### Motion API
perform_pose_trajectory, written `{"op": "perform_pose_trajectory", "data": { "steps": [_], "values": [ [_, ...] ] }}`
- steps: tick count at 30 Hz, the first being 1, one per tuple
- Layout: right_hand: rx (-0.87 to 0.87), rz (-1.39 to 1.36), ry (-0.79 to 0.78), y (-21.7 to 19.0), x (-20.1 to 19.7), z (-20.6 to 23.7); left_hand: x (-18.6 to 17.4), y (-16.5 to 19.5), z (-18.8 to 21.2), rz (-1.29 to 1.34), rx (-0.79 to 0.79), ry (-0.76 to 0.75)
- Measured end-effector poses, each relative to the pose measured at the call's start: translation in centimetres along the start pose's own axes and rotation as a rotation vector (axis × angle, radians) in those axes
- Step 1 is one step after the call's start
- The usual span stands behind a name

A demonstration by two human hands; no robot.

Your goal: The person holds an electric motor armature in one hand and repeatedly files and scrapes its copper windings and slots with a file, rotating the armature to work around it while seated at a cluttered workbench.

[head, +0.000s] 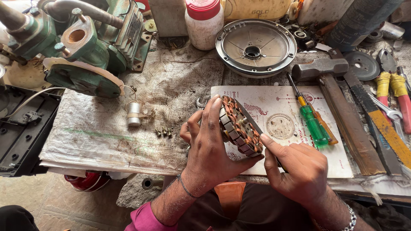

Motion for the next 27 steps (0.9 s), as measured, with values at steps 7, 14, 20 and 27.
{"op": "perform_pose_trajectory", "data": {
  "steps": [7,14,20,27],
  "values": [
    [-0.008,0.009,0.055,0.03,-0.21,0.2,0.23,-0.12,0.06,-0.023,0.0,-0.008],
    [-0.004,0.013,0.065,0.02,-0.23,0.23,0.28,-0.17,0.16,-0.029,-0.006,-0.016],
    [-0.003,0.024,0.055,-0.02,-0.2,0.27,0.12,-0.2,-0.01,-0.005,0.007,-0.021],
    [-0.024,0.0,0.02,-0.05,-0.19,0.18,0.11,-0.19,0.04,0.005,-0.012,-0.021]
  ]
}}
Point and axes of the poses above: each hand's wrist, its own z-axis away from the middle knuckle, its own x-axis out of the palm, y = z × x, the point moved 3 cm from there along -z, towards the middle knuckle, and after that the axes turned 2 degrees about -x, right-handed, at the moved point
